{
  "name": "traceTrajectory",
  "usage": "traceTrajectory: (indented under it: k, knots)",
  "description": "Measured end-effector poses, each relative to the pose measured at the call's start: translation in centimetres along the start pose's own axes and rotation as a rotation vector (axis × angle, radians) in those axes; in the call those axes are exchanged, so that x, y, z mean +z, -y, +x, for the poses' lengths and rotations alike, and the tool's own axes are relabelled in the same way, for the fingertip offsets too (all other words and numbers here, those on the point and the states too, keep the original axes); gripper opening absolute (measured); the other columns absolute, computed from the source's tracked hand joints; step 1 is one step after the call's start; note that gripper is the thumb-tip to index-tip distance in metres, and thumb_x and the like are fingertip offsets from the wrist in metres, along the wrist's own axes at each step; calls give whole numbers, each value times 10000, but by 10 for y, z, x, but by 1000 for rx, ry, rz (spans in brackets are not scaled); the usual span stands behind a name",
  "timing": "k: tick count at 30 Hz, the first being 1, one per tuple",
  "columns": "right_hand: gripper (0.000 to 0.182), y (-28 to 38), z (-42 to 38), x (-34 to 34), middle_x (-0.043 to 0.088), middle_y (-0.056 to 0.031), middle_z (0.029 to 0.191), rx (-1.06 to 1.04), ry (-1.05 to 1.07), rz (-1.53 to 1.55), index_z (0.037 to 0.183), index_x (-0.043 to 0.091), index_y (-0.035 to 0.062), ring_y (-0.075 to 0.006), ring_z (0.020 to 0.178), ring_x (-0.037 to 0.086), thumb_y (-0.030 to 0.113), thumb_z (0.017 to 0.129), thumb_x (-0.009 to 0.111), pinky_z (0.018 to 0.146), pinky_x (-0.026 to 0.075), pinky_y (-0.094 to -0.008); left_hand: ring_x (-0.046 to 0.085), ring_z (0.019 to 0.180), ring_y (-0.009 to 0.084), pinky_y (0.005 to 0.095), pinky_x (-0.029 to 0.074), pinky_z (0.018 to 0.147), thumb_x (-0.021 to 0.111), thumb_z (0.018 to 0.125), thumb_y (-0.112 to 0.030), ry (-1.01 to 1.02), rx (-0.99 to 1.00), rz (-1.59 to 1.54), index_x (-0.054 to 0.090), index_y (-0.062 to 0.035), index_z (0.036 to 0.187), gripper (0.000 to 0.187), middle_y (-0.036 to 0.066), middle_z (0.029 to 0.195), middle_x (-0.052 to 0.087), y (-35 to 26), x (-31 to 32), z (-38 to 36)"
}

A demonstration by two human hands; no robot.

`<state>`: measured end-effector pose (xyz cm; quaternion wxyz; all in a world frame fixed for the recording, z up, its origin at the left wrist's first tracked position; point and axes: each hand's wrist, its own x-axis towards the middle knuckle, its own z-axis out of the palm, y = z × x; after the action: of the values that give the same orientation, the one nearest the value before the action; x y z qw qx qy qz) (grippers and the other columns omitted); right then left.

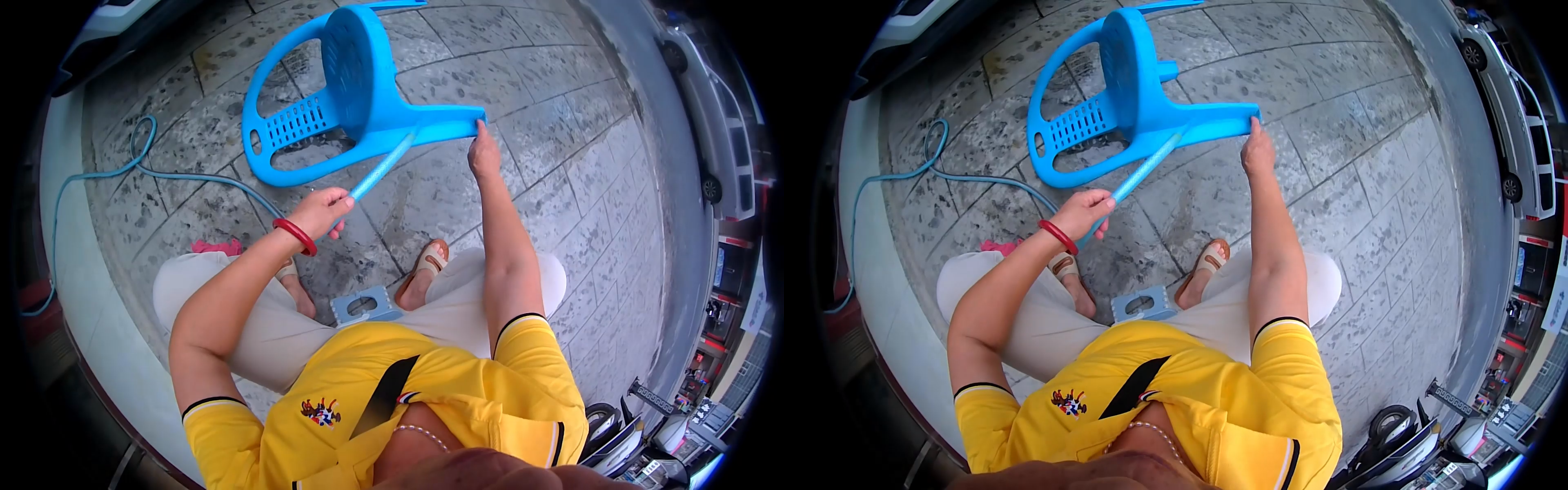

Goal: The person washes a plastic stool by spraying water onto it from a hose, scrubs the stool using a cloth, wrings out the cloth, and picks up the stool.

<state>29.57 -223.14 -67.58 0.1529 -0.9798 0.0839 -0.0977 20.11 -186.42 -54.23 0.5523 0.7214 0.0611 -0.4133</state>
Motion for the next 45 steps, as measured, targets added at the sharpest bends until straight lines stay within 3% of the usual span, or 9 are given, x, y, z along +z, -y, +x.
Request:
traceTrajectory:
  k: [8,12,14,22,27,34,41,43,45]
  knots:
    - [382,6,11,8,575,-230,991,113,60,157,1152,395,88,-392,898,559,68,774,446,753,439,-449,523,549,105,254,454,526,465,901,-263,-2,-11,39,531,-20,975,263,29,664,544,-4,1,-2]
    - [274,34,-4,27,559,-145,772,326,-72,464,991,413,36,-255,719,581,32,740,522,655,471,-372,522,550,104,251,451,527,462,902,-267,-23,-7,10,527,-23,957,258,28,656,538,5,-2,-3]
    - [195,76,-27,34,533,-102,751,857,-145,1106,941,420,31,-189,655,564,54,771,513,542,472,-303,517,539,104,250,446,522,460,903,-269,-64,-2,-26,527,-22,940,259,29,649,534,9,-3,-6]
    - [376,211,-106,58,522,-74,871,610,639,1148,1064,439,30,-147,723,550,198,779,616,537,451,-293,499,500,126,254,427,494,429,909,-318,-296,-25,-286,526,-13,941,322,52,633,524,24,-21,-19]
    - [383,233,-101,87,515,-24,1000,880,794,1435,1079,473,108,-173,955,486,319,799,627,720,422,-404,485,455,141,269,427,457,401,917,-318,-388,-97,-405,501,-6,997,337,59,633,518,38,-46,-16]
    - [305,243,-83,94,534,-59,1016,955,725,1640,1026,500,109,-214,922,507,347,847,570,782,398,-426,476,446,123,253,413,430,402,915,-312,-400,-111,-472,501,-15,1000,324,49,621,511,26,-73,-23]
    - [386,197,-33,27,577,-86,903,711,551,1649,933,499,77,-227,898,561,449,839,536,783,432,-432,475,464,100,228,403,445,449,903,-327,-226,62,-292,541,-14,1019,346,31,617,512,14,-75,-29]
    - [384,194,-20,4,563,-72,818,780,338,1793,922,475,70,-194,762,571,439,840,542,698,471,-381,476,470,97,223,402,451,452,903,-323,-215,97,-262,542,-16,1014,339,30,622,515,6,-70,-35]
    - [373,172,-10,-3,553,-74,796,653,382,1748,909,464,68,-189,732,569,427,843,541,661,484,-367,485,485,93,217,402,462,461,902,-312,-221,140,-231,546,-23,1004,318,28,634,525,3,-66,-35]
